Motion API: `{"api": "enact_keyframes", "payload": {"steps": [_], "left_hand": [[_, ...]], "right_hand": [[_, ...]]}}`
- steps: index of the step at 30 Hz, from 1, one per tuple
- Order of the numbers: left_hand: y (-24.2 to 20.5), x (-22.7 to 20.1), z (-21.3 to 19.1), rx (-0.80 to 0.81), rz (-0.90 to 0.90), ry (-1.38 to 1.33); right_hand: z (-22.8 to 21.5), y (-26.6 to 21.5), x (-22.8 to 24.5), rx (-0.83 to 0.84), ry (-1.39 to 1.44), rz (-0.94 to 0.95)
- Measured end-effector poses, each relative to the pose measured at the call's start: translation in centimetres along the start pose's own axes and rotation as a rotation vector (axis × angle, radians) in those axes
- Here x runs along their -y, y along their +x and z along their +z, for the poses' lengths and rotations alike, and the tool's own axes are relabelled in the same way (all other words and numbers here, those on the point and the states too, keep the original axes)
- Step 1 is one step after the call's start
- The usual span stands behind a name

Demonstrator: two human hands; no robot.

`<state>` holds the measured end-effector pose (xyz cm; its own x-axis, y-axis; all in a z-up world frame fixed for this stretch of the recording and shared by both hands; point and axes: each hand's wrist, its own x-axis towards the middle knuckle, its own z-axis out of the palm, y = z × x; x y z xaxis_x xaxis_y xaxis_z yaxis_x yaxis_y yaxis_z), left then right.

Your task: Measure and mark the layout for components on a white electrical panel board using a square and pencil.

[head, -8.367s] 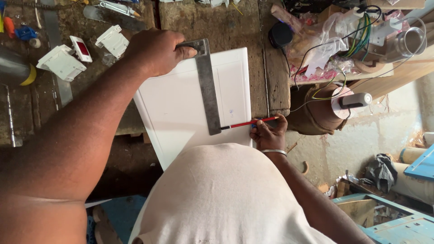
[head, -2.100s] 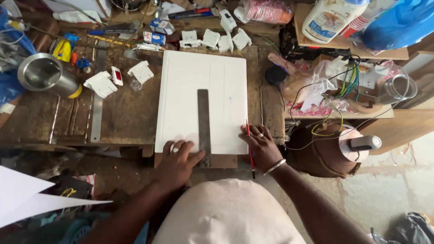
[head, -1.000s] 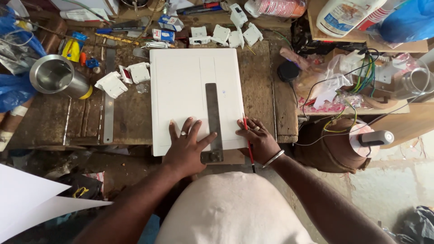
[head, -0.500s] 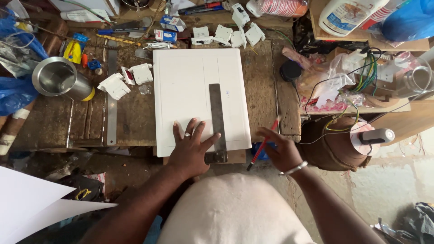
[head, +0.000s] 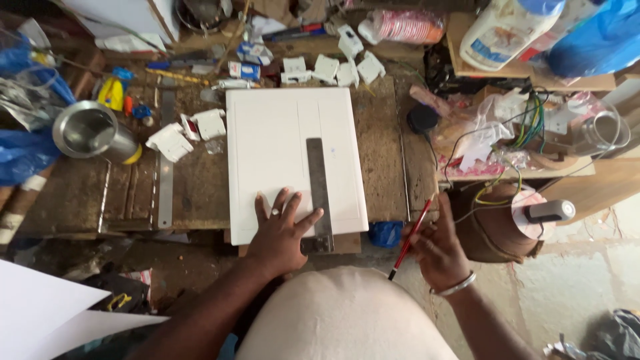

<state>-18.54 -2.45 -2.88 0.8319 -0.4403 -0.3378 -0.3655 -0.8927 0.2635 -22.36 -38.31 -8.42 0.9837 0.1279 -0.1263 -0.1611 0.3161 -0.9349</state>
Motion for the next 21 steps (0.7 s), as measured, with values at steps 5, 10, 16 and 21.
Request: {"api": "enact_keyframes", "payload": {"steps": [5,10,16,21], "left_hand": [[0.0,0.3,0.6,-0.043,-0.005,-0.022],[-0.2,0.2,0.3,-0.071,0.007,-0.039],[-0.3,0.1,0.6,-0.058,0.0,-0.05],[0.2,0.4,1.2,-0.093,0.008,-0.049]], "right_hand": [[1.9,0.9,-0.4,-0.157,0.192,0.213],[1.5,2.6,-3.3,-0.36,0.353,0.261],[3.7,3.0,-3.8,-0.489,0.326,0.369],[3.4,2.7,-5.0,-0.483,0.39,0.41]]}}
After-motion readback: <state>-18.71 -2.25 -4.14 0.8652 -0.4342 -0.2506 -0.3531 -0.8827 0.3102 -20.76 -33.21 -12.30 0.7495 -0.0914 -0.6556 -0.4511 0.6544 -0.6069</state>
